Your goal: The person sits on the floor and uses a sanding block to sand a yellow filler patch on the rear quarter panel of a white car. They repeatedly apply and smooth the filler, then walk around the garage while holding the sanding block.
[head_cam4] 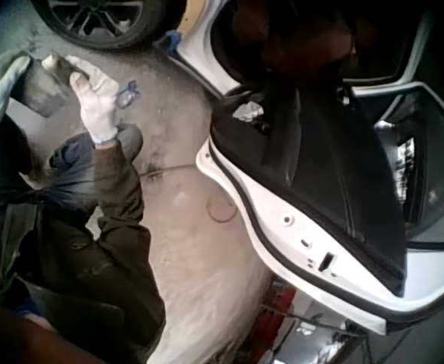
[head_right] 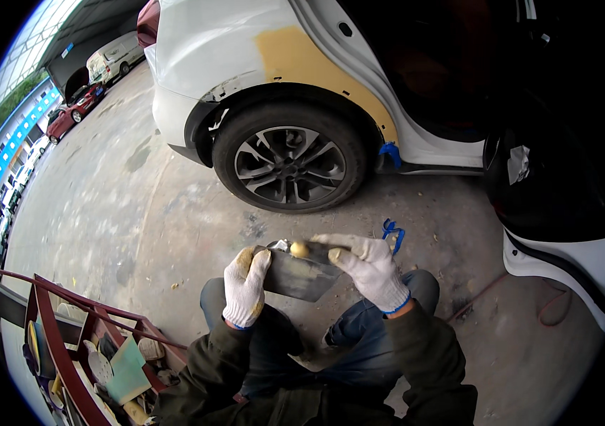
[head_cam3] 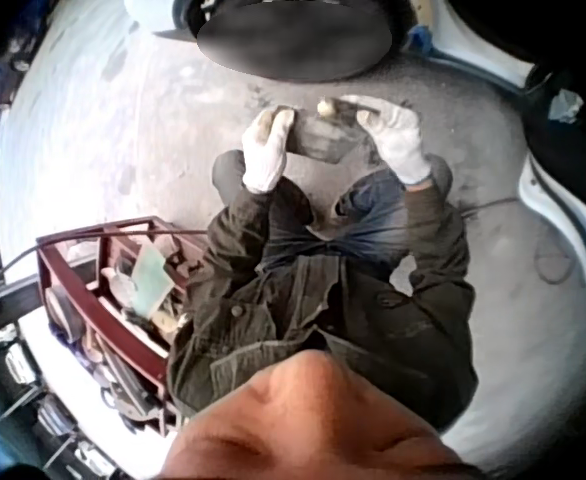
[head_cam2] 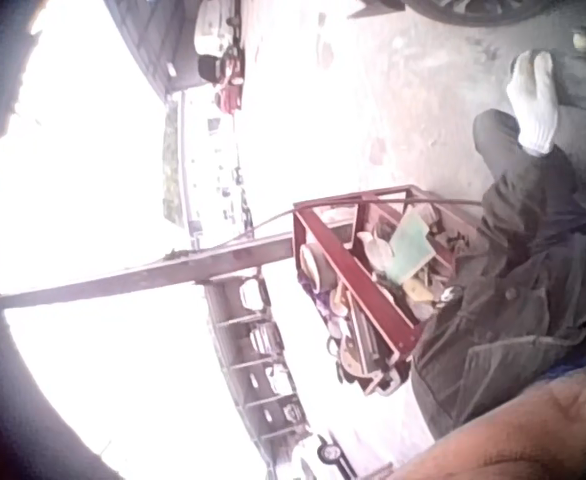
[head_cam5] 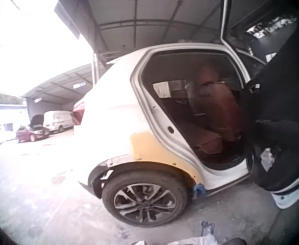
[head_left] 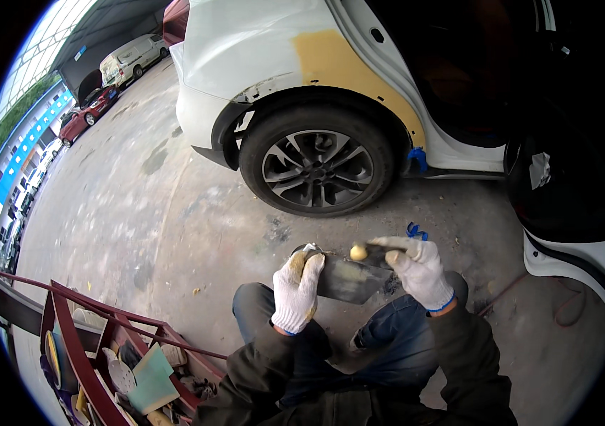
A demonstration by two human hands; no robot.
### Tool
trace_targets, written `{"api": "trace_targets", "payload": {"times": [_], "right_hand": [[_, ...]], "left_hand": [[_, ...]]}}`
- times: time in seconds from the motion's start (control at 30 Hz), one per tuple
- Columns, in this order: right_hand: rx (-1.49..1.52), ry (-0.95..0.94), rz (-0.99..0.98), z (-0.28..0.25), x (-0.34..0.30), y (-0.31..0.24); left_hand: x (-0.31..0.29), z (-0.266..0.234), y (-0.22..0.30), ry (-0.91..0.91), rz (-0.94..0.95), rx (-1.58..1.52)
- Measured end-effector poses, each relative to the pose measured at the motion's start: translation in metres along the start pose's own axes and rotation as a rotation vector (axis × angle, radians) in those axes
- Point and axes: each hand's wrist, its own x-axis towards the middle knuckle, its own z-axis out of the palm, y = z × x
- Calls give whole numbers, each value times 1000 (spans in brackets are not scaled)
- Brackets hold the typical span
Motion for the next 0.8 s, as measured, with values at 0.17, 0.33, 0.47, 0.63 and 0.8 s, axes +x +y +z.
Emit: {"api": "trace_targets", "payload": {"times": [0.17, 0.33, 0.47, 0.63, 0.8], "right_hand": [[-732, -169, -139, -10, 11, -6], [-1394, 191, -735, 27, 3, -7], [-1433, 11, -849, 55, -13, 7], [-1307, 205, -644, 55, -13, 15], [-1289, 99, -821, 58, -10, 12]], "left_hand": [[5, -8, 9, 47, 4, -4], [3, 6, 10, 166, 75, -48], [0, 13, 8, 231, 58, -171], [-5, 12, 9, 226, 132, -111], [-4, 13, 5, 280, 76, -153]]}}
